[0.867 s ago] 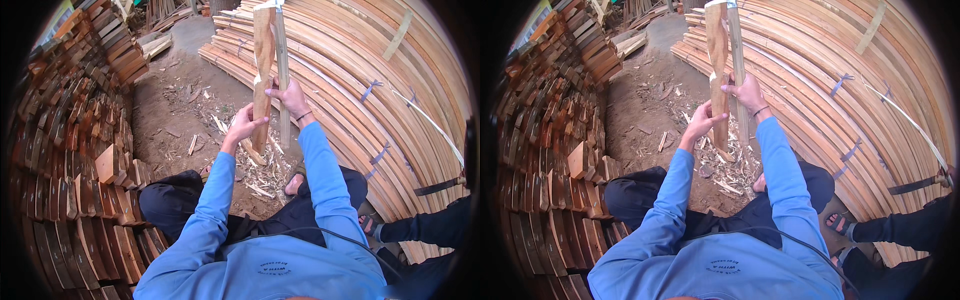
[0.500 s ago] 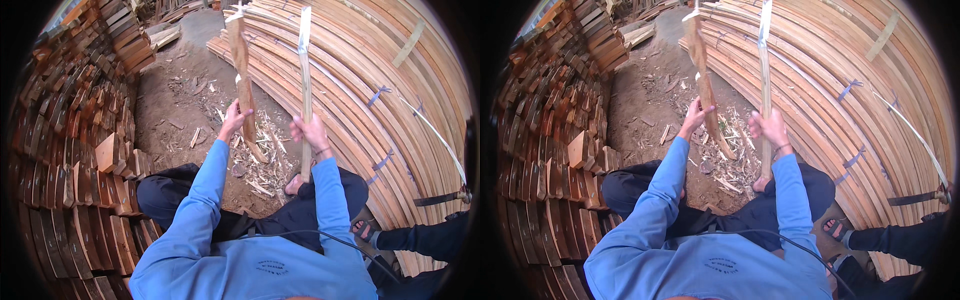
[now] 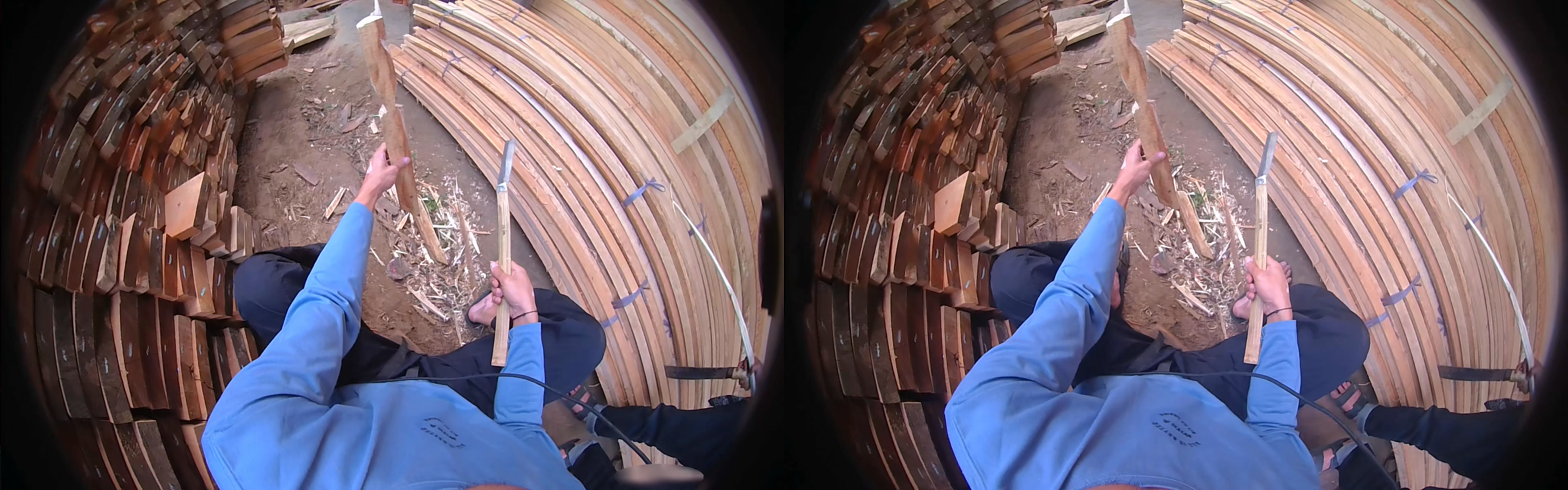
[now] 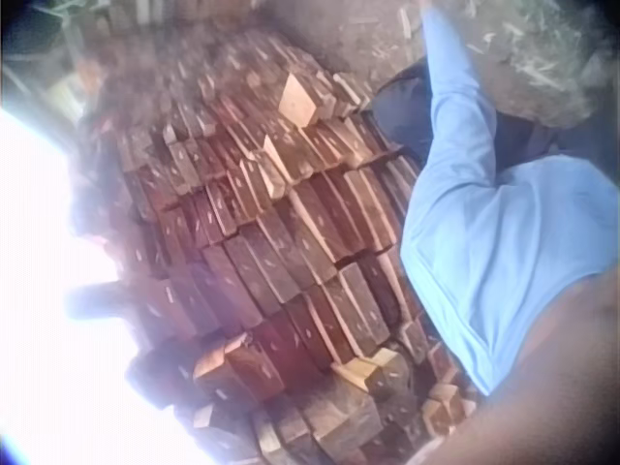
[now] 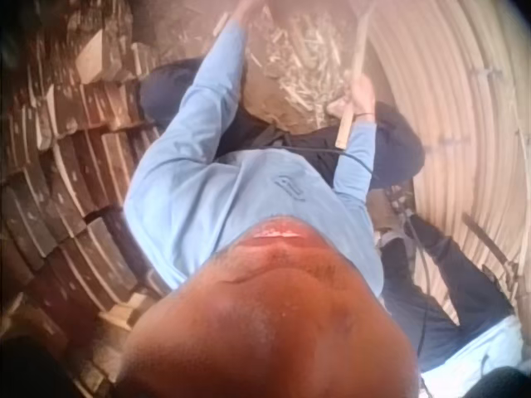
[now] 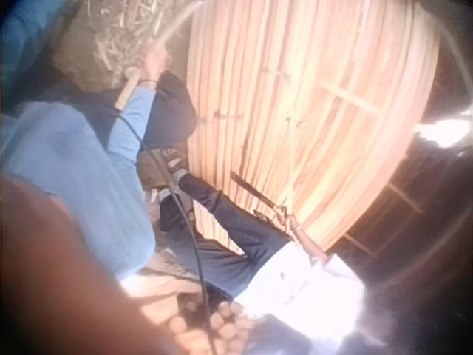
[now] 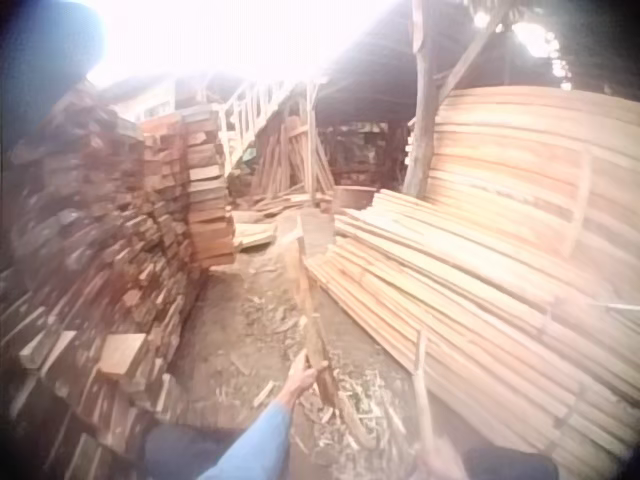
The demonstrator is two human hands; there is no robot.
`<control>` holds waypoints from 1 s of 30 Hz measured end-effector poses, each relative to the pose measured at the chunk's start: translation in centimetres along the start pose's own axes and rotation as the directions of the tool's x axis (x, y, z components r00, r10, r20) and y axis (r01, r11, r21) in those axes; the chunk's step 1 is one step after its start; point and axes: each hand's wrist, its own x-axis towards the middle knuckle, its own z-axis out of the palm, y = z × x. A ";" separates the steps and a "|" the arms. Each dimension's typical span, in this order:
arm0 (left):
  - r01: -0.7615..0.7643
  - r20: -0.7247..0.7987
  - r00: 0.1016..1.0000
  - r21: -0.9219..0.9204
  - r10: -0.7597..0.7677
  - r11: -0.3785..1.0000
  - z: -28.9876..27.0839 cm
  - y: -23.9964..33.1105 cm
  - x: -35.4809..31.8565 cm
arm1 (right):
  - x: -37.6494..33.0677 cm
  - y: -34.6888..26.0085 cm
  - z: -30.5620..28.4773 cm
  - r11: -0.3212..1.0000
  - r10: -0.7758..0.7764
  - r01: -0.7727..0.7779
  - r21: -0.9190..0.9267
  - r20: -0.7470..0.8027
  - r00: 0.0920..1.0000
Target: The person sits on the ground in a woodworking area and uses a blade to shave thin layers of wood from a curved wooden piece, while another person stands nearby.
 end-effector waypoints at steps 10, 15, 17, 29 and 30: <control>-0.080 -0.039 0.996 0.128 0.086 0.989 0.8 -0.4 -0.8 | -2.3 -4.8 2.9 0.515 -0.747 0.424 -0.745 -0.147 0.648; -0.032 -0.083 0.995 0.176 0.047 0.984 1.3 -0.8 -1.0 | -5.3 -12.6 2.5 0.129 -0.849 0.568 -0.813 0.206 0.487; -0.141 -0.120 0.975 0.319 0.188 0.937 0.9 -1.7 -0.7 | -5.1 -15.4 2.2 -0.085 -0.819 0.556 -0.827 0.376 0.433; -0.004 -0.108 0.993 0.358 0.046 0.934 2.4 0.0 -1.9 | -5.7 -25.1 4.9 -0.390 -0.715 0.273 -0.879 0.476 0.512; -0.021 -0.113 0.992 0.352 0.064 0.936 2.7 0.3 -2.1 | -5.5 -25.3 4.6 -0.385 -0.718 0.293 -0.875 0.484 0.501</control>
